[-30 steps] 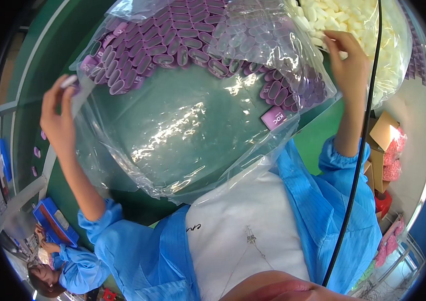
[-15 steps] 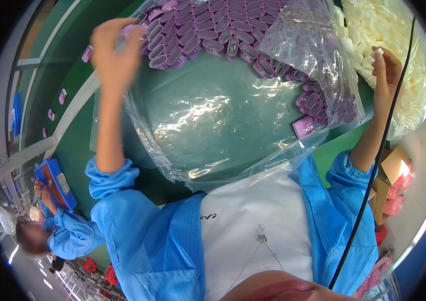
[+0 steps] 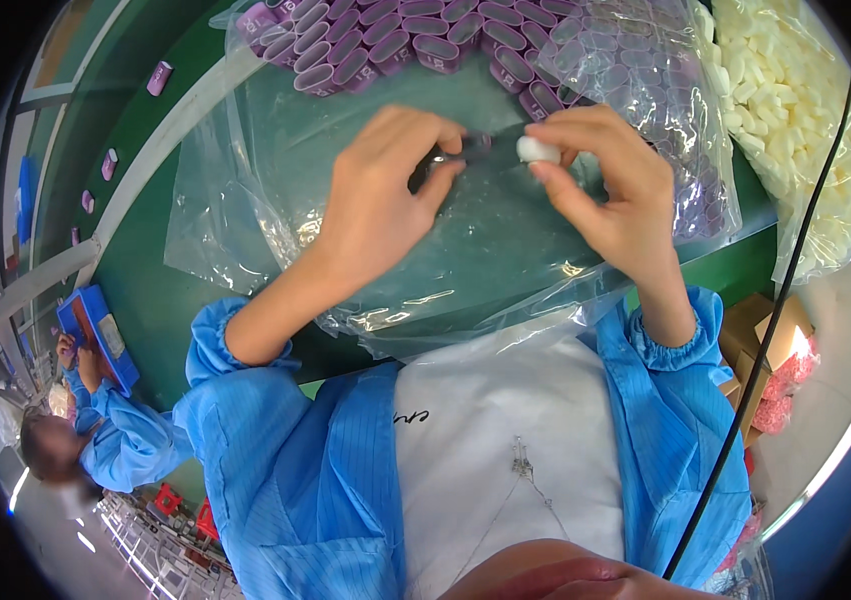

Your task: The person repeatedly picks up small purple plastic clips and white foam pieces from a green workbench. They insert the foam pieces into the clips and place the assembled units back onto the table. The process is repetitive and performed by hand without tools.

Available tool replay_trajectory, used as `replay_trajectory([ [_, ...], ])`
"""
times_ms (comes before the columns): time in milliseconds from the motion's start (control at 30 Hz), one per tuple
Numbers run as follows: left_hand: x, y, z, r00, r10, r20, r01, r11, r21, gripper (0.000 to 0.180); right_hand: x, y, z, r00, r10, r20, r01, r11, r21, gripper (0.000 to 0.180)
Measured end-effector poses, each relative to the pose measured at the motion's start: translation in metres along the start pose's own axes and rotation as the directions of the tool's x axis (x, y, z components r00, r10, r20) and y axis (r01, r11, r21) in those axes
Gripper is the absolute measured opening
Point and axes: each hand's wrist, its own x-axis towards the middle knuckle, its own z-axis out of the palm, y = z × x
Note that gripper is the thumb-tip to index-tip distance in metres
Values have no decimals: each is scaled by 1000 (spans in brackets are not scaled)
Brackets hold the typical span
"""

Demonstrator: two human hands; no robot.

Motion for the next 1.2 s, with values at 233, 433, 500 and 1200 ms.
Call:
replay_trajectory([
  [233,-24,-2,14,984,-178,25,178,944,-278,39,1,-1,27,974,-150,171,163,985,-63,32],
  [433,-27,-5,19,985,-172,21,171,938,-301,39,5,-3,38,966,-214,145,231,966,-116,29],
  [500,-29,-6,20,988,-153,8,149,945,-291,39,5,-3,39,964,-227,136,243,964,-111,28],
  [1200,-32,-12,28,989,-146,-19,128,918,-375,36,-8,13,33,967,-229,107,241,964,-116,29],
])
